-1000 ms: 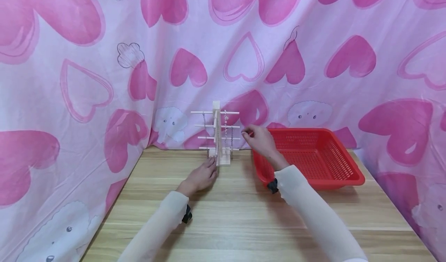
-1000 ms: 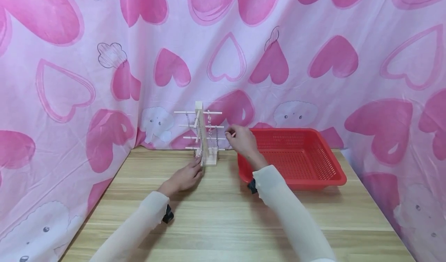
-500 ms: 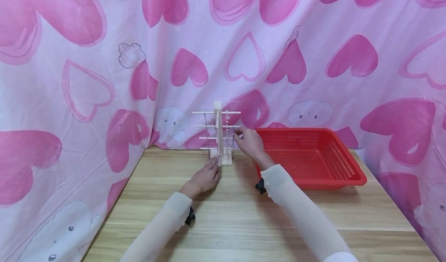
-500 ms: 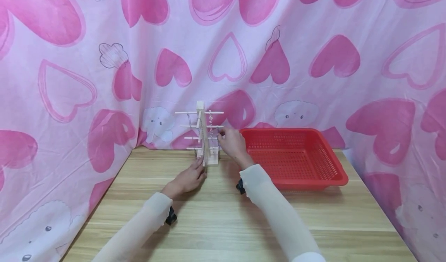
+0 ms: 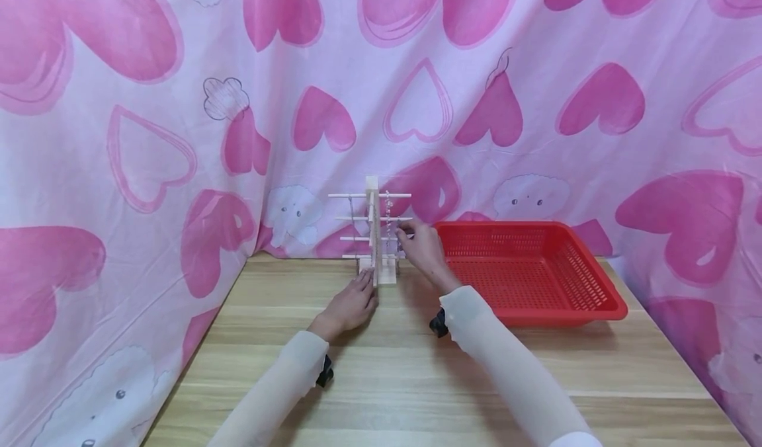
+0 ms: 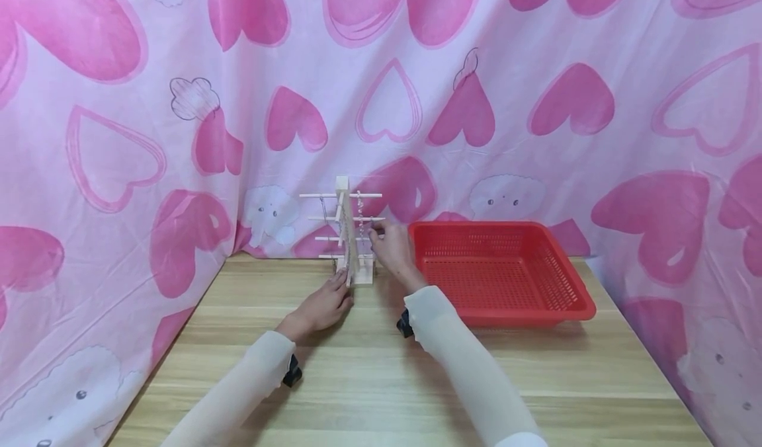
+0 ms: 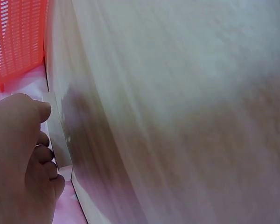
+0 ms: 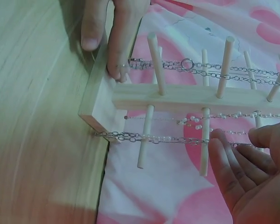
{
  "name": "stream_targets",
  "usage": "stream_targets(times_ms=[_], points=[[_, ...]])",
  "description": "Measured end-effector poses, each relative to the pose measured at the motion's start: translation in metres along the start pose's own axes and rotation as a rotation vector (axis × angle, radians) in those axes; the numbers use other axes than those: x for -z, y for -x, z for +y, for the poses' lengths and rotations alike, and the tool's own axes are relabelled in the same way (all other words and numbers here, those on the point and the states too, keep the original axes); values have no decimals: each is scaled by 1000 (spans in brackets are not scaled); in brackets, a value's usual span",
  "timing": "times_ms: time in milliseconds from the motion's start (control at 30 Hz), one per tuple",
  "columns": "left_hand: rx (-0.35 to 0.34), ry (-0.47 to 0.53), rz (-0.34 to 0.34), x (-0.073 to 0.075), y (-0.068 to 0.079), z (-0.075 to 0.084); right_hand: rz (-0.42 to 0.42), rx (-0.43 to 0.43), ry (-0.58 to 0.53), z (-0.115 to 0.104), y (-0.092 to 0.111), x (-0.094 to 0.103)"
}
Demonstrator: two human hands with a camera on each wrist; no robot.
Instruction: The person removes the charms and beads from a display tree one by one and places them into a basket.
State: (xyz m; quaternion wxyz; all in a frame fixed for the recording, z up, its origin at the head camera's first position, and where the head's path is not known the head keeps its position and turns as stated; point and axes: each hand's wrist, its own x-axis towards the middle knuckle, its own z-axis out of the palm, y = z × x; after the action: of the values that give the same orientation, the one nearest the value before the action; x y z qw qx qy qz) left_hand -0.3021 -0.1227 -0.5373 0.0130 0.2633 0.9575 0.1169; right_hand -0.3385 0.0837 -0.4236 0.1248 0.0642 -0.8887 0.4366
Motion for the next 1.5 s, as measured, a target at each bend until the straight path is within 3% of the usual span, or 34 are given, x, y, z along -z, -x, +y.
stream_targets(times_ms=[167,433,833,1500], points=[[-10,-1,-2,0,-1,-1,5,-24,-110,-1,1,-4],[-16,13,-38,1,0,-4,84,-77,-187,-1,1,-5],[-28,-23,-74,5,0,-2,169,-48,-28,-1,-2,-2],[-19,-47,-75,5,5,-1,186,11,-82,1,-5,11]])
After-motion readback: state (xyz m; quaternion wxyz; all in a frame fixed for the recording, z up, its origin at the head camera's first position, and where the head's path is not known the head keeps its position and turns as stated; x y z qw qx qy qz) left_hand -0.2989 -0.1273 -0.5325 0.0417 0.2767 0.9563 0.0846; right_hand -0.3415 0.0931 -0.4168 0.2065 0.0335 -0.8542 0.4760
